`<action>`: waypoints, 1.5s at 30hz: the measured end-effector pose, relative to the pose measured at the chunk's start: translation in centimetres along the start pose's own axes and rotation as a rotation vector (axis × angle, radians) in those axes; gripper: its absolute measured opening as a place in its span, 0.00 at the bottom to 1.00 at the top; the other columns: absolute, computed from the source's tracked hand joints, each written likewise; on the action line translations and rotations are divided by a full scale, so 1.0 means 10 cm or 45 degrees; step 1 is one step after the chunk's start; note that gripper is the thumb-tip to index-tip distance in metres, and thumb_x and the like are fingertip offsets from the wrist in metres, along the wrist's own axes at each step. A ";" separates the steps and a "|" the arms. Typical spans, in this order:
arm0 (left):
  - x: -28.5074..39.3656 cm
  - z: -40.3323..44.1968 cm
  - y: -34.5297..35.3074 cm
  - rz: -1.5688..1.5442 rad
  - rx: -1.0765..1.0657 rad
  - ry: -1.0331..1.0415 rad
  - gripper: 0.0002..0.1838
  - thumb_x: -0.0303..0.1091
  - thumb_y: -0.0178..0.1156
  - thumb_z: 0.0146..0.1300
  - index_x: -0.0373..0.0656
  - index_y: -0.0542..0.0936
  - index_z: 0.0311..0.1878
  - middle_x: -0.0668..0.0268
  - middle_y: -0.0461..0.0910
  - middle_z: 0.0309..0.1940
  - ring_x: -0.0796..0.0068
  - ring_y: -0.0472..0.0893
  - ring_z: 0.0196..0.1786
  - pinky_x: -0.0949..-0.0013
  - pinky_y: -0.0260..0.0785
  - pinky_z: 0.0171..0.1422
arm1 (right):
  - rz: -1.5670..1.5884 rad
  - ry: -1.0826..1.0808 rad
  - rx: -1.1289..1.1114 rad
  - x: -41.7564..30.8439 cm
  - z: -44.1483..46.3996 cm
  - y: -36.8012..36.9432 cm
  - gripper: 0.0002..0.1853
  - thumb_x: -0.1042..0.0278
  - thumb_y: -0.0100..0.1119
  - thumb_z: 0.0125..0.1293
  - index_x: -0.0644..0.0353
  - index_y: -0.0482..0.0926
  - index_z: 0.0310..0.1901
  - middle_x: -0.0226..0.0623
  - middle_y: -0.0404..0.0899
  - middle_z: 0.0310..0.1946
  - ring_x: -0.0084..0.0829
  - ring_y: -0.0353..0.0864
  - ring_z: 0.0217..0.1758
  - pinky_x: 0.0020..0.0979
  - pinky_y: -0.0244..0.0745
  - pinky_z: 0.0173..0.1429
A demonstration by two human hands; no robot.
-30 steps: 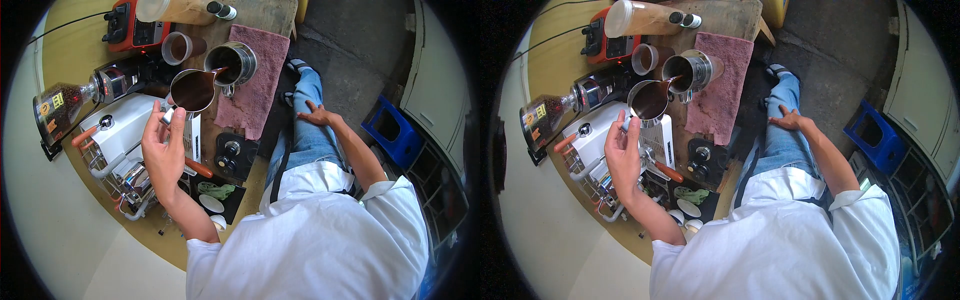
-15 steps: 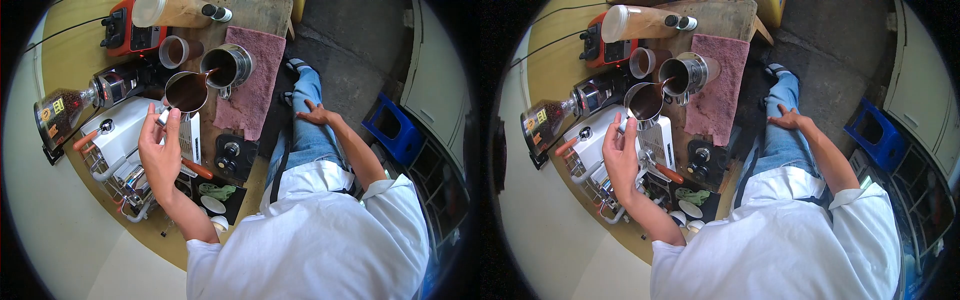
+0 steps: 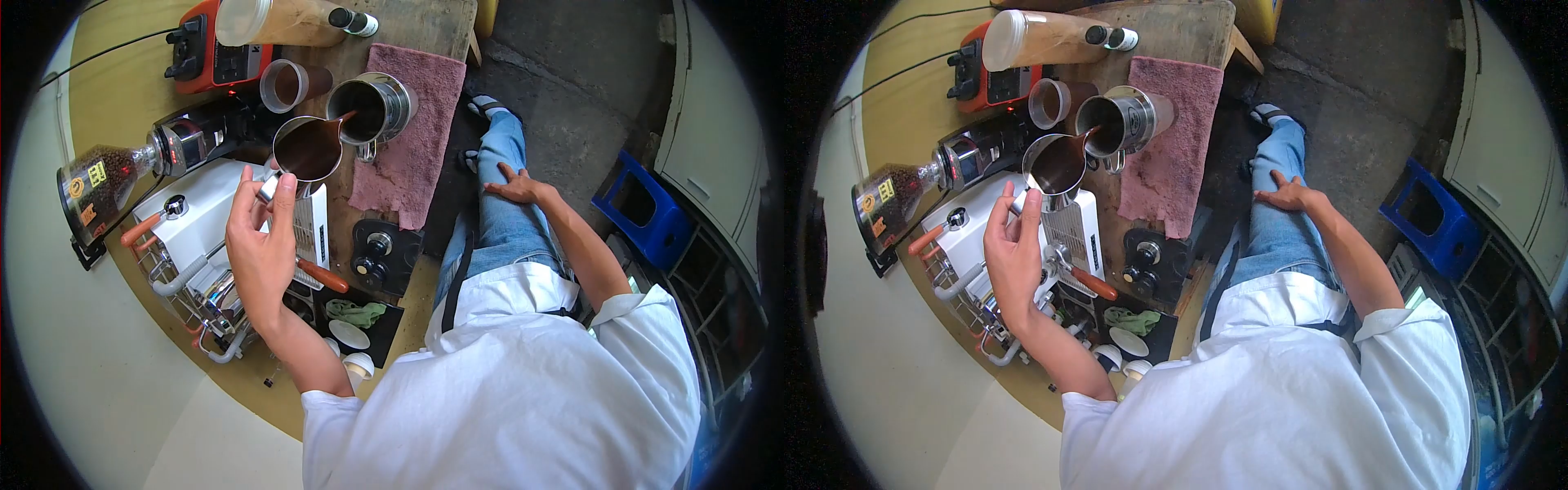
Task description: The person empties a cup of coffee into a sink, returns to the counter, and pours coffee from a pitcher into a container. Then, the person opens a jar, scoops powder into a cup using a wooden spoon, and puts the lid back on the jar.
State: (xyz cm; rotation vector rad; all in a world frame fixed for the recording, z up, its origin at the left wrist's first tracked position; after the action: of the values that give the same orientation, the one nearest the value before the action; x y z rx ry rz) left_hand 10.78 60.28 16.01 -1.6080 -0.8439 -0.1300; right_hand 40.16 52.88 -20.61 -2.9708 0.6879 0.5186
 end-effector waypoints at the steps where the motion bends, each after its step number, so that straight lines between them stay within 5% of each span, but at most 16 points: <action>1: 0.00 0.00 0.00 0.004 0.002 0.010 0.20 0.45 0.66 0.68 0.32 0.78 0.39 0.39 0.66 0.71 0.81 0.76 0.34 0.73 0.72 0.49 | -0.002 0.002 -0.001 0.01 0.02 0.00 0.54 0.20 0.46 0.62 0.41 0.39 0.81 0.63 0.37 0.79 0.64 0.43 0.81 0.58 0.46 0.80; 6: 0.00 0.01 0.00 0.022 -0.024 0.002 0.20 0.45 0.66 0.69 0.32 0.78 0.41 0.37 0.65 0.71 0.81 0.76 0.34 0.73 0.72 0.45 | -0.034 -0.042 -0.022 0.01 0.02 -0.01 0.54 0.20 0.45 0.62 0.41 0.38 0.81 0.64 0.36 0.79 0.64 0.40 0.82 0.57 0.45 0.80; 15: 0.10 0.00 0.00 0.054 -0.056 -0.032 0.18 0.43 0.65 0.70 0.34 0.80 0.42 0.42 0.81 0.55 0.83 0.76 0.33 0.74 0.69 0.48 | -0.020 -0.010 0.013 0.07 0.09 0.03 0.55 0.18 0.44 0.61 0.40 0.38 0.81 0.63 0.38 0.79 0.63 0.40 0.82 0.58 0.45 0.81; 18: 0.12 0.01 0.00 0.096 -0.042 0.016 0.17 0.43 0.65 0.70 0.34 0.80 0.41 0.40 0.79 0.58 0.82 0.77 0.34 0.74 0.69 0.49 | -0.016 -0.021 -0.005 0.04 0.01 0.00 0.55 0.18 0.43 0.61 0.40 0.37 0.81 0.62 0.38 0.79 0.62 0.38 0.82 0.57 0.44 0.81; 21: 0.07 0.05 -0.04 0.160 -0.100 -0.057 0.19 0.42 0.64 0.72 0.30 0.78 0.46 0.50 0.71 0.69 0.85 0.75 0.37 0.75 0.70 0.49 | -0.018 -0.034 -0.004 0.07 0.06 0.02 0.55 0.19 0.44 0.62 0.43 0.36 0.81 0.60 0.37 0.80 0.63 0.36 0.82 0.56 0.42 0.81; 24: 0.07 0.07 -0.06 0.244 -0.081 0.054 0.18 0.41 0.64 0.71 0.30 0.79 0.44 0.49 0.70 0.70 0.78 0.79 0.47 0.70 0.70 0.58 | -0.027 -0.078 -0.012 0.07 0.06 0.01 0.56 0.19 0.43 0.62 0.44 0.36 0.81 0.57 0.39 0.80 0.63 0.35 0.82 0.56 0.42 0.82; 30: 0.11 0.07 0.00 0.204 0.016 0.240 0.21 0.41 0.68 0.66 0.29 0.78 0.30 0.48 0.74 0.67 0.64 0.80 0.60 0.65 0.69 0.62 | -0.013 -0.049 -0.031 0.01 -0.05 -0.03 0.55 0.20 0.43 0.63 0.44 0.36 0.81 0.52 0.37 0.81 0.63 0.34 0.82 0.56 0.41 0.82; 33: 0.15 0.08 -0.02 0.173 -0.103 0.156 0.16 0.37 0.65 0.69 0.31 0.79 0.32 0.51 0.70 0.71 0.56 0.71 0.71 0.57 0.62 0.73 | -0.059 -0.090 -0.026 0.03 -0.01 -0.01 0.54 0.20 0.42 0.64 0.45 0.36 0.81 0.51 0.35 0.81 0.63 0.34 0.82 0.56 0.41 0.82; 45: 0.16 0.09 0.02 0.058 -0.028 0.211 0.21 0.37 0.69 0.65 0.30 0.75 0.24 0.50 0.79 0.62 0.66 0.81 0.58 0.64 0.68 0.65 | 0.028 -0.002 0.005 0.11 0.10 0.04 0.56 0.19 0.47 0.60 0.38 0.37 0.81 0.65 0.35 0.79 0.62 0.41 0.82 0.56 0.44 0.81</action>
State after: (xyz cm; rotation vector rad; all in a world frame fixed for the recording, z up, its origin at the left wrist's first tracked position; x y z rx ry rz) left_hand 11.72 61.80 16.50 -1.6119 -0.6797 -0.2378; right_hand 40.59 52.18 -21.88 -2.9625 0.7214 0.5204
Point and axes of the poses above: each hand's wrist, its own z-axis towards the middle knuckle, its own y-axis out of the palm, x = y × z, the point moved 1 cm from there along z, towards the middle knuckle
